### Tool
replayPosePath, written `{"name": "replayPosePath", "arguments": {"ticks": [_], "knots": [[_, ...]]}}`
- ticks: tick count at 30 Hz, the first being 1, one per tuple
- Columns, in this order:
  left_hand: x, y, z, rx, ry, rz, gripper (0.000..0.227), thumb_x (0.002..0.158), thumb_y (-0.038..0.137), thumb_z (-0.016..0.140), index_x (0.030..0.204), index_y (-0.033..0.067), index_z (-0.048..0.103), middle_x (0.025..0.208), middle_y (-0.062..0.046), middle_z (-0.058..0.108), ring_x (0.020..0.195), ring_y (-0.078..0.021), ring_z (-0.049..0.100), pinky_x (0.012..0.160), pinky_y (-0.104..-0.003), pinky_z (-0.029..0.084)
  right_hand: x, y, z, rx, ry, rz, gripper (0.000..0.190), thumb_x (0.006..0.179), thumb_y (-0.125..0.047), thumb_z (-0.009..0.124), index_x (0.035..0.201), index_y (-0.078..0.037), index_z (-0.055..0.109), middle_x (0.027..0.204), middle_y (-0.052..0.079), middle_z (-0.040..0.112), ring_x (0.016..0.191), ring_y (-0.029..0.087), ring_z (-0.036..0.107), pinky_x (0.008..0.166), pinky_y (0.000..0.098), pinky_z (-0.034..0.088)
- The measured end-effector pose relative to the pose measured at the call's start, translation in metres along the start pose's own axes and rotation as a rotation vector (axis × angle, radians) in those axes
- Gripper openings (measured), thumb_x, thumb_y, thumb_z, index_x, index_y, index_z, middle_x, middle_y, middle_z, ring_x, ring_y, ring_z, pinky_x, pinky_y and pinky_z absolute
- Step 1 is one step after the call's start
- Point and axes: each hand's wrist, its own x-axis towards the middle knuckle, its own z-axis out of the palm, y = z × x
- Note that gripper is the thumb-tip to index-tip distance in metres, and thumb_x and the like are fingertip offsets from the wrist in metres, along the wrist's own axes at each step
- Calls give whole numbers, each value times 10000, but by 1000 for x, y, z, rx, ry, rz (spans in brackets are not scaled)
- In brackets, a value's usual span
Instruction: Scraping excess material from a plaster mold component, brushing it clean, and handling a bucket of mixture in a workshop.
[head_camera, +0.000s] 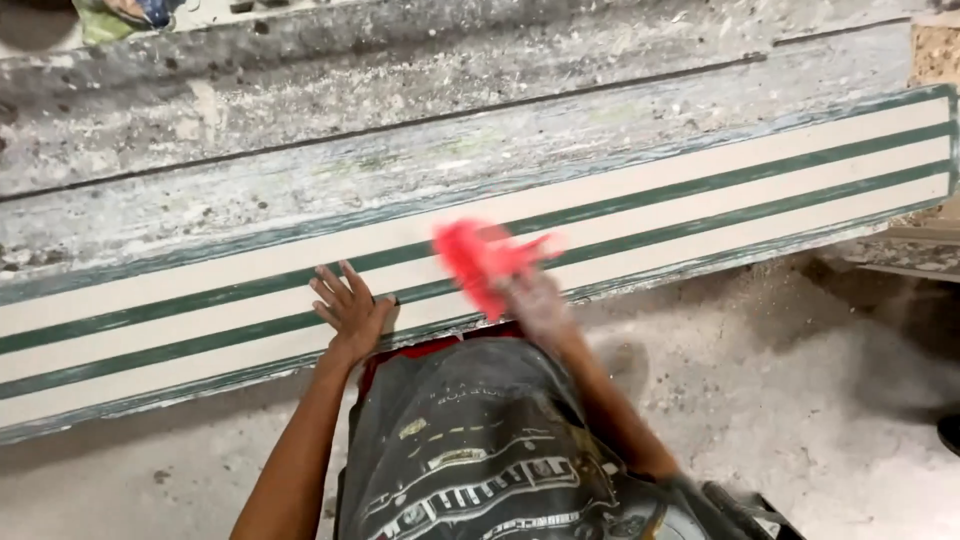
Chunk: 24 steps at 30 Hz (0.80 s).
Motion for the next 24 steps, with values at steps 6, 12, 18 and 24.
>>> {"name": "replayPosePath", "arguments": {"ticks": [6,12,18,24], "knots": [[-30,-34,6,-3,269,209,717,1098,456,353,1696,168,81,1724,-179,-160,1558,-479,-117,1216,-658,-54,-24,-27,13,-1430,29,-383,328,1064,-227,536,958,-14,762,932,191,776,839,321,757,850,407,596],[-120,-100,19,547,496,390,689,1016,458,452,1595,94,369,1704,-198,229,1578,-443,149,1221,-618,177,-34,-242,-226,-2838,906,-963,249,1086,-255,626,1310,-162,684,1264,290,562,979,410,591,746,518,492],[-203,-211,47,338,159,-318,800,1001,569,315,1627,93,170,1691,-298,48,1572,-450,62,1213,-616,154,-39,-161,-36,-1453,801,-795,593,1049,-71,749,1414,138,331,1188,251,519,891,264,691,671,312,689],[-179,-157,-13,427,756,-63,286,990,255,617,1003,11,765,1422,-218,602,1311,-361,562,1084,-520,368,20,70,84,-1190,20,-42,342,906,-245,712,1154,-12,677,980,154,761,795,253,778,600,311,673]]}}
